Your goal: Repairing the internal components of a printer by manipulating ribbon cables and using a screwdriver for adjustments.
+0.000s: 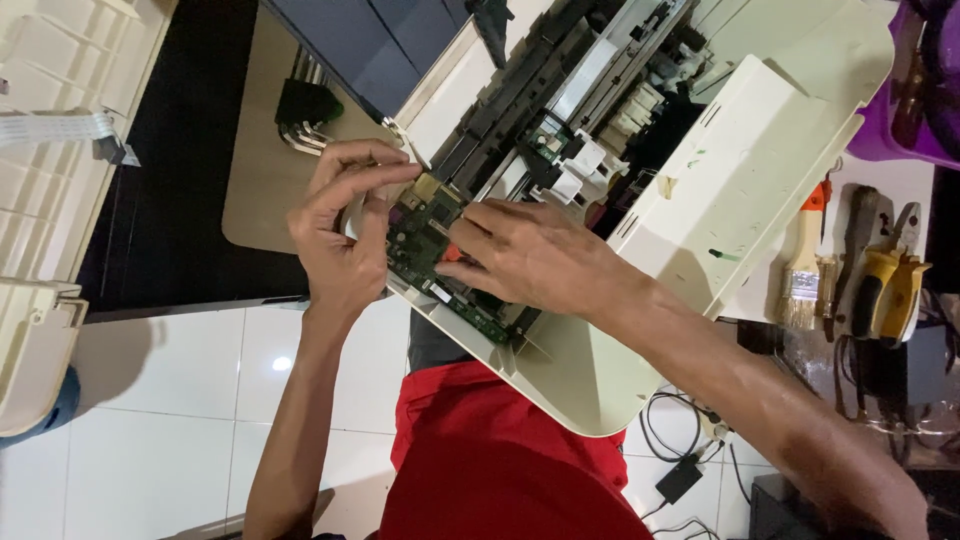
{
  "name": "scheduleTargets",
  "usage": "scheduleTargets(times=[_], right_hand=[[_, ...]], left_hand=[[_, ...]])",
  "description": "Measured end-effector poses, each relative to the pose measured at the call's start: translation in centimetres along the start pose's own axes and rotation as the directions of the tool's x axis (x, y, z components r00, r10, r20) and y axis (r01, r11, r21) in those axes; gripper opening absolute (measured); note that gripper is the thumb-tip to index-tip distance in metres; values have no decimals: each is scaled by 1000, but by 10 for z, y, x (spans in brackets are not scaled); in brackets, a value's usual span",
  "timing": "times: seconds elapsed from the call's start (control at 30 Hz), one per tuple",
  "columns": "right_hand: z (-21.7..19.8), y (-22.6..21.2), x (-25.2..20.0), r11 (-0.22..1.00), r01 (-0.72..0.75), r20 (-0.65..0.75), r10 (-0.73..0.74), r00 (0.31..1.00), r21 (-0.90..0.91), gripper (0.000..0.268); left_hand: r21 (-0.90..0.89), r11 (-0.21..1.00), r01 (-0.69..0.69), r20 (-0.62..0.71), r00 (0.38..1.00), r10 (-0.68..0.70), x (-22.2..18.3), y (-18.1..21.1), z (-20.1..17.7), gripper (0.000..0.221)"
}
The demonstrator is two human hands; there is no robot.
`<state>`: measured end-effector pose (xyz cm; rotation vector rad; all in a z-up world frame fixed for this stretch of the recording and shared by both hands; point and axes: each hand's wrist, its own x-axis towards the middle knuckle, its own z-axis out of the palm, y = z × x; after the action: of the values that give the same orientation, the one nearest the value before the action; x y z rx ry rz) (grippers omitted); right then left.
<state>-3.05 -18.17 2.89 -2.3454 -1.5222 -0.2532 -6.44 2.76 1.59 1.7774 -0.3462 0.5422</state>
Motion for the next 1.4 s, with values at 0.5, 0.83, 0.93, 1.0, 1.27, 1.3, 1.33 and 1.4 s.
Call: scheduleTargets(times=[0.5, 0.83, 0.93, 1.0, 1.27, 1.3, 1.33, 1.4], right_hand=[[10, 4, -5, 996, 79, 38, -81, 996, 38, 15], [-8, 2, -4, 978, 4, 7, -6, 1000, 209, 18], [-29, 0, -3, 938, -93, 22, 90, 996, 333, 20], [-42, 0, 0, 859, -151, 4, 170, 985, 489, 19], [-47, 51, -50, 768, -196, -257, 426, 868, 609, 18], [-48, 58, -63, 755, -281, -282, 521, 806, 592, 16], [-53, 60, -68, 757, -280, -281, 518, 808, 591, 16], [-62, 65, -79, 723, -358, -334, 623, 707, 590, 23]], left_hand=[[-17, 1000, -17, 2, 1000, 17, 1, 2, 1, 37], [-13, 1000, -20, -18, 1000, 20, 2, 7, 0, 36], [-14, 999, -38, -24, 999, 37, 2, 10, -3, 38], [-7, 1000, -26, -5, 1000, 25, 1, 12, -6, 36], [28, 999, -14, -55, 998, 16, -7, 16, -5, 39], [42, 999, -8, -40, 999, 10, -6, 19, -5, 41], [41, 999, -8, -44, 999, 10, -6, 21, -6, 41], [140, 990, -35, -11, 999, 37, -5, 23, -6, 44]])
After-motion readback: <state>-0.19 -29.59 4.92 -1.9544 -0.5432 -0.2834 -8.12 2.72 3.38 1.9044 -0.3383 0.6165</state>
